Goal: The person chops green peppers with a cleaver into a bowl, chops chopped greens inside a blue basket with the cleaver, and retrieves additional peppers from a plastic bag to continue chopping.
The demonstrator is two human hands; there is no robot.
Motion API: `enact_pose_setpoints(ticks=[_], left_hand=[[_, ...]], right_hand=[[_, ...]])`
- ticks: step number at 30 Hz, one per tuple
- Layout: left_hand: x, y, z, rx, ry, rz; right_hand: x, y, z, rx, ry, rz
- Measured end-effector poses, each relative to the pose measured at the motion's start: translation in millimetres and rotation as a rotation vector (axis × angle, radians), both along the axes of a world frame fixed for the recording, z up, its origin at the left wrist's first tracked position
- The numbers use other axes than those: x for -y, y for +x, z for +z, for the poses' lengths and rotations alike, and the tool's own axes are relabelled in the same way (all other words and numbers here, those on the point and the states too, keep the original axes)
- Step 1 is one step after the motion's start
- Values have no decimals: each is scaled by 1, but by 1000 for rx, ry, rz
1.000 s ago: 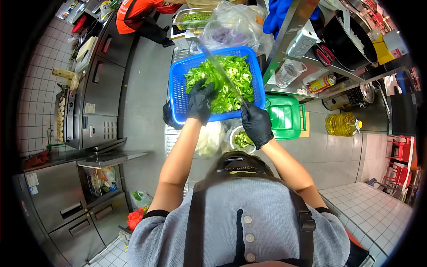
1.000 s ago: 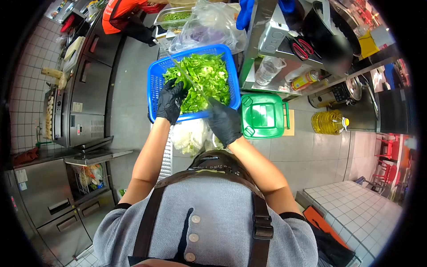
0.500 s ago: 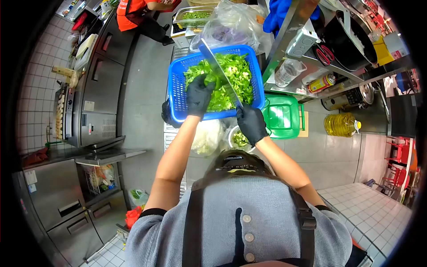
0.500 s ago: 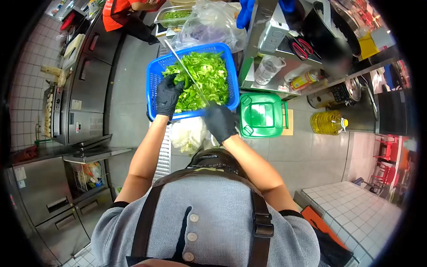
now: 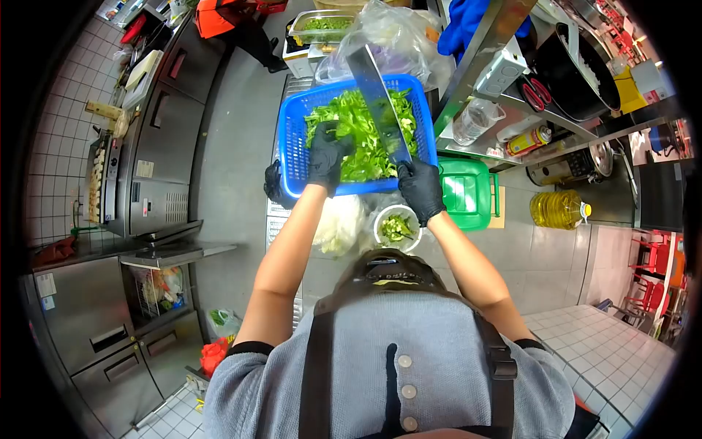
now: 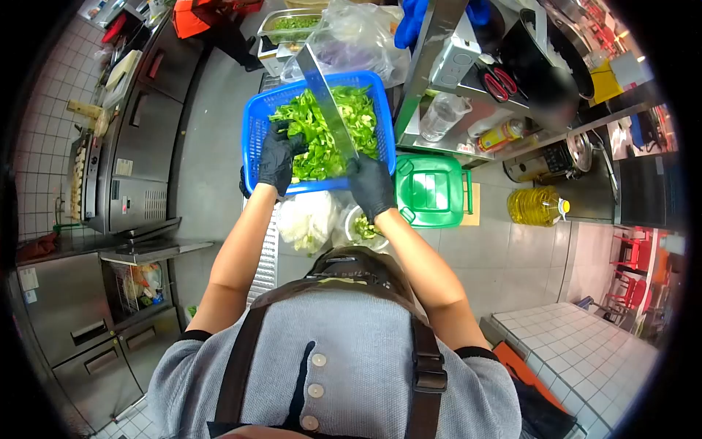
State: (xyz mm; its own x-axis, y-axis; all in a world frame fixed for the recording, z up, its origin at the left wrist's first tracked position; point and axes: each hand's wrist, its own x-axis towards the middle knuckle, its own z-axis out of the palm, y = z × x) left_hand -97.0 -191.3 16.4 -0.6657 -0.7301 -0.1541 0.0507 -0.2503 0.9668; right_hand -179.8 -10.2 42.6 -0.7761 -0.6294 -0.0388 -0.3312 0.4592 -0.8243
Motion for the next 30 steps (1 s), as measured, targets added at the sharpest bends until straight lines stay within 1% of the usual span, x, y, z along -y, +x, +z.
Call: enact_pose_setpoints(ticks=[1, 2, 3, 4, 5, 7, 8, 11, 14, 17, 18, 21, 22, 23, 25, 26, 29, 30], left_hand=[[0, 0, -1, -21, 2, 29], [1, 0, -5, -38, -66, 58], [3, 0, -12, 9, -178, 63], [7, 0, -18, 54, -292, 67], [11, -1, -23, 99, -407, 71], [7, 2, -13, 170, -545, 83], [5, 4, -8, 206, -614, 89], [0, 7, 5, 282, -712, 142], [-2, 4, -6, 167, -688, 122], [-10, 7, 9, 264, -721, 42], [-6, 6, 3, 219, -687, 62], [-6, 3, -16, 63, -564, 3], [-14, 5, -11, 133, -638, 4], [-17, 2, -15, -3, -562, 19], [-20, -9, -5, -277, -410, 58], [-22, -4, 1, -254, -197, 51], [-12, 1, 7, -19, -10, 92], [-6, 2, -1, 38, -43, 75]], right_hand=[[-1, 4, 2, 60, -43, 11], [-2, 8, 3, 119, -85, 22], [-3, 13, 6, 178, -127, 34], [-1, 20, 17, 166, -168, 26], [1, 23, 16, 107, -190, 25], [2, 26, 8, -9, -232, 19], [3, 24, 6, -40, -203, 40], [-2, 28, 14, 7, -116, 25], [-2, 29, -1, 25, -89, 25], [4, 21, -26, 109, -123, 23], [1, 27, 4, 200, -71, 12], [5, 16, -31, 87, -50, 42], [13, 9, -33, 146, 6, 33], [15, 7, -35, 40, 7, 30], [21, 1, -27, -179, 3, 30], [20, -4, -33, -49, 15, 32], [9, 3, -11, -114, -54, -12], [4, 9, -2, -66, -95, -30]])
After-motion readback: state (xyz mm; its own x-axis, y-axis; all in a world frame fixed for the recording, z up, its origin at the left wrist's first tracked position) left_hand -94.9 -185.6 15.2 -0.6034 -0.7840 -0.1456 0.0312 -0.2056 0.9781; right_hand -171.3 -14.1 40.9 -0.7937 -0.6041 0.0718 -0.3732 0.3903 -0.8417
